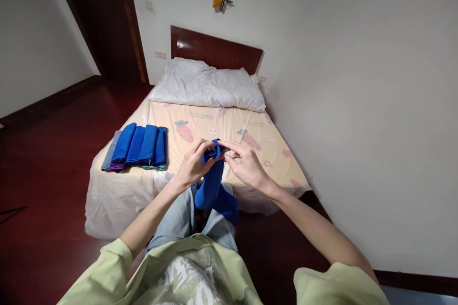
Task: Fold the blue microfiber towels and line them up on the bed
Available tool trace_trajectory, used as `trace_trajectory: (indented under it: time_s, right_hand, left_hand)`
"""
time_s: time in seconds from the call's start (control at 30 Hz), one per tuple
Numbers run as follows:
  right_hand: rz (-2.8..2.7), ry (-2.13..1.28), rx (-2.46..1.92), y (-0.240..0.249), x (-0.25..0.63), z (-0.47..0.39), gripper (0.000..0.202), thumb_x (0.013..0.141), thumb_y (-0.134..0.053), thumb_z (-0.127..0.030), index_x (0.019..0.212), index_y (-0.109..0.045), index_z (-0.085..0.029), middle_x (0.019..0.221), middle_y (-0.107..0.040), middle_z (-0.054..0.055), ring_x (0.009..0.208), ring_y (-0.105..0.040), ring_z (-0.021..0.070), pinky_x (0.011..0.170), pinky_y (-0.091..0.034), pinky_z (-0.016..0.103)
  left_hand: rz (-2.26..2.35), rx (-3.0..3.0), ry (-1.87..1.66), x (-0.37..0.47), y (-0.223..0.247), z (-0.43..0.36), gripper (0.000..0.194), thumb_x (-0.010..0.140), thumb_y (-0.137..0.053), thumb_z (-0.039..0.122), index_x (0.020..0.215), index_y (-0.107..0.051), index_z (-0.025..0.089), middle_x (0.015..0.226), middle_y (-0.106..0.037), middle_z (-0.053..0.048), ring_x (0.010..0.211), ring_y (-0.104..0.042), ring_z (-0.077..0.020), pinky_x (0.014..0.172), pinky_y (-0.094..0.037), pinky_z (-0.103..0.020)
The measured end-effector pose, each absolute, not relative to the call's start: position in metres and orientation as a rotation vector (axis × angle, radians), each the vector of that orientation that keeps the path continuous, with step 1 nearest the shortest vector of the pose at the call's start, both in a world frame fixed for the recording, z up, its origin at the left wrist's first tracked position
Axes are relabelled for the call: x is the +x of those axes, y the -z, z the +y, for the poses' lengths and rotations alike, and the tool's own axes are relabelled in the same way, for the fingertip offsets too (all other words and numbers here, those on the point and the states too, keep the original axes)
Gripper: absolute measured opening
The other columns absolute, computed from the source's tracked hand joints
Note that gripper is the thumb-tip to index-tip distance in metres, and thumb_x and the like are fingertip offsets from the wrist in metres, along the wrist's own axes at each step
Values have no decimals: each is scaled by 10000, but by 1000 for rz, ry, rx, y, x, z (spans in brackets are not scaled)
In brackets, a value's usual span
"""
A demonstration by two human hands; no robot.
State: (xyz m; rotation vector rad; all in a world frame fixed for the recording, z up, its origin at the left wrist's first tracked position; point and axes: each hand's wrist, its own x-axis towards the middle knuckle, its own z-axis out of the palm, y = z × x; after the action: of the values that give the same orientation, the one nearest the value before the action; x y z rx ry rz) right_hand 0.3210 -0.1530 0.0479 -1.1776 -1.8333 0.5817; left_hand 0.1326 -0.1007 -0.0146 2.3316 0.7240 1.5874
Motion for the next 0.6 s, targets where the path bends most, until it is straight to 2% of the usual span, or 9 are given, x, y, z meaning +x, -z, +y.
trace_trajectory:
  time_s: [0.1, 0.17, 0.3, 0.43, 0.53, 0.6]
  right_hand:
    - [-1890, -371, -1187, -47, 318, -149, 233, 941, -718, -343, 1140, -812, -265, 1017, -767, 61, 874, -697, 213, 855, -629, 396]
    - [-1876, -342, -1195, -48, 319, -144, 193, 930, -741, -383, 1049, -815, -251, 952, -756, 59, 861, -677, 215, 852, -610, 394]
    - [-1755, -555, -1167, -38, 323, -135, 294, 882, -784, -491, 961, -750, -210, 943, -735, 56, 869, -691, 200, 845, -593, 353]
    - [-1683, -800, -1166, -6, 316, -139, 443, 767, -877, -446, 1080, -673, -208, 872, -700, 12, 779, -679, 162, 737, -564, 282]
    - [-1760, -960, -1216, 31, 303, -150, 300, 786, -839, -363, 966, -684, -180, 836, -693, 0, 708, -635, 134, 649, -500, 236]
    - [-1848, -1056, -1230, 60, 295, -156, 217, 809, -805, -326, 894, -690, -162, 831, -697, -1, 711, -625, 130, 644, -469, 225]
  left_hand:
    - [719, 2387, -1538, 130, 14, -99, 167, 1009, -587, 204, 1174, -609, 219, 1026, -644, -54, 943, -674, -174, 839, -553, -282]
    - [649, 2393, -1501, 127, 14, -101, 166, 1016, -549, 178, 1163, -618, 212, 1051, -655, -64, 950, -673, -166, 836, -549, -270]
    - [682, 2257, -1520, 114, 11, -106, 184, 1052, -502, 229, 1162, -647, 201, 1036, -689, -65, 928, -679, -151, 808, -556, -249]
    - [904, 2162, -1575, 94, 5, -110, 230, 1065, -510, 328, 1079, -695, 191, 950, -704, -50, 836, -666, -144, 711, -533, -229]
    - [995, 2225, -1630, 75, -1, -114, 242, 1056, -533, 338, 1026, -722, 190, 875, -686, -39, 780, -638, -147, 721, -508, -252]
    - [1062, 2206, -1734, 58, -6, -116, 231, 1050, -545, 328, 1005, -728, 194, 838, -659, -26, 730, -602, -142, 699, -479, -264]
